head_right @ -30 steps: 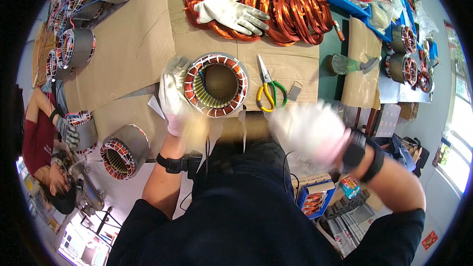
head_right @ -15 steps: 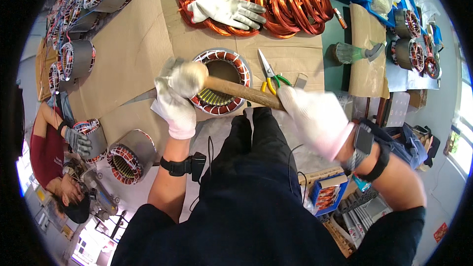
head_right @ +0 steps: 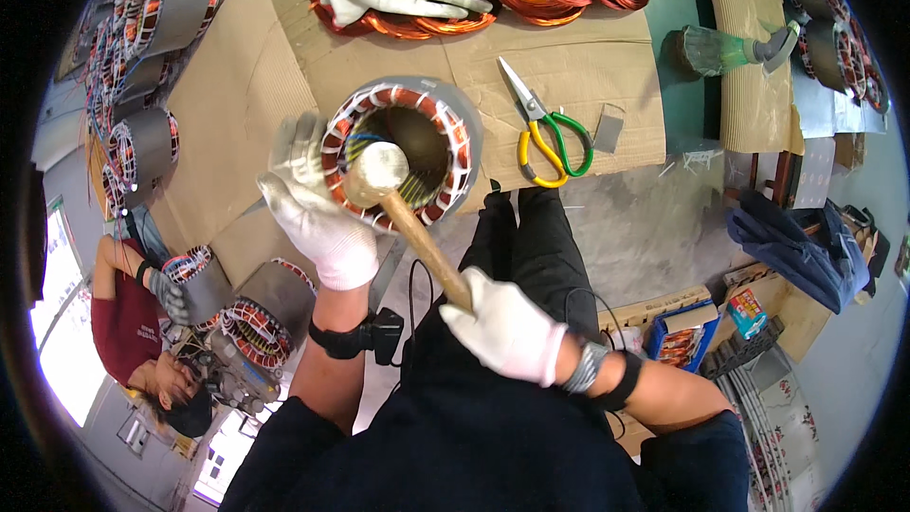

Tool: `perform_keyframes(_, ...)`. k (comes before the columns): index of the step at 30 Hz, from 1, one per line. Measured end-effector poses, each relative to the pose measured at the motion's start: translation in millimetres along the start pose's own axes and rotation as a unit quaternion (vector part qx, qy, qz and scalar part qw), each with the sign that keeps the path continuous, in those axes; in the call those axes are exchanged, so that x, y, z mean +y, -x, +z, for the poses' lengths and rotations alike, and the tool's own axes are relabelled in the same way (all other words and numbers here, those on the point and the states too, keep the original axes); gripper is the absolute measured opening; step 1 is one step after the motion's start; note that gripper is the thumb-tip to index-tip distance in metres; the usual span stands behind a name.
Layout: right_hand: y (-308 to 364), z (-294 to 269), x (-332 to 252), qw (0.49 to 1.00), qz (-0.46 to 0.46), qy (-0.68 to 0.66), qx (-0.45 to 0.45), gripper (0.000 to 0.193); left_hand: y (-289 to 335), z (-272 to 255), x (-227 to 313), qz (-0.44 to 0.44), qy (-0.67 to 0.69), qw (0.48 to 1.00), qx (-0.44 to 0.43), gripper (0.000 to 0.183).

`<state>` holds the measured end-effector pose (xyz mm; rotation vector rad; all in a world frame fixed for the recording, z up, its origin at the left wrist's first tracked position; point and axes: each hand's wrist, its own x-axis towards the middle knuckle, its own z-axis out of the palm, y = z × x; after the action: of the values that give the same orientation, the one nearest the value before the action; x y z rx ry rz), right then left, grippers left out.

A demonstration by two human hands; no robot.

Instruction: Assembling copper coils into a motor stator using a mallet and cutting tools.

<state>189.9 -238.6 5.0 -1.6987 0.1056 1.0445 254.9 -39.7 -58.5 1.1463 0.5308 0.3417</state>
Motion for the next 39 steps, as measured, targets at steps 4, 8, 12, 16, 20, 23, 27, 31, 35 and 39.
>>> perform_keyframes(4,9.6,-31.1,-16.7,0.999,-0.027,0.014,0.015,0.031,2.4,2.4,7.3,-0.001,-0.04,0.999,0.005,0.07)
perform_keyframes(8,10.8,-6.3,-4.2,0.984,-0.019,0.173,0.043,0.032,4.5,10.9,1.6,0.013,-0.058,0.998,0.012,0.069)
perform_keyframes(12,17.9,-32.7,-30.3,0.989,-0.043,0.134,0.041,0.031,3.6,-0.3,5.1,0.019,-0.083,0.996,-0.002,0.07)
perform_keyframes(16,17.6,-8.5,-6.3,0.997,0.022,0.069,0.002,0.031,6.0,1.8,1.2,0.005,-0.031,1.0,0.002,0.071)
perform_keyframes(20,8.4,-40.0,-27.0,0.975,0.152,-0.085,-0.136,0.029,-0.1,-3.0,0.2,0.013,-0.022,1.0,0.0,0.069)
perform_keyframes(23,19.2,-30.1,-11.8,0.994,0.072,-0.065,-0.046,0.029,3.1,-1.4,3.2,0.009,-0.03,1.0,0.006,0.066)
perform_keyframes(27,25.5,-37.0,-9.8,0.984,-0.052,0.17,0.023,0.031,-1.4,-8.8,8.6,-0.009,-0.033,0.999,-0.037,0.054)
perform_keyframes(31,18.9,-66.2,-33.0,0.863,-0.203,0.461,0.034,0.025,-1.5,-32.8,18.9,-0.006,0.077,0.99,-0.118,0.048)
perform_keyframes(35,12.4,-99.6,-87.9,0.688,-0.354,0.634,-0.007,0.021,10.7,-60.7,13.3,0.012,-0.145,0.989,-0.01,0.042)
perform_keyframes(39,-4.3,-121.6,-128.3,0.524,-0.44,0.723,-0.089,0.018,5.4,-94.0,-5.0,0.108,-0.324,0.94,0.014,0.03)
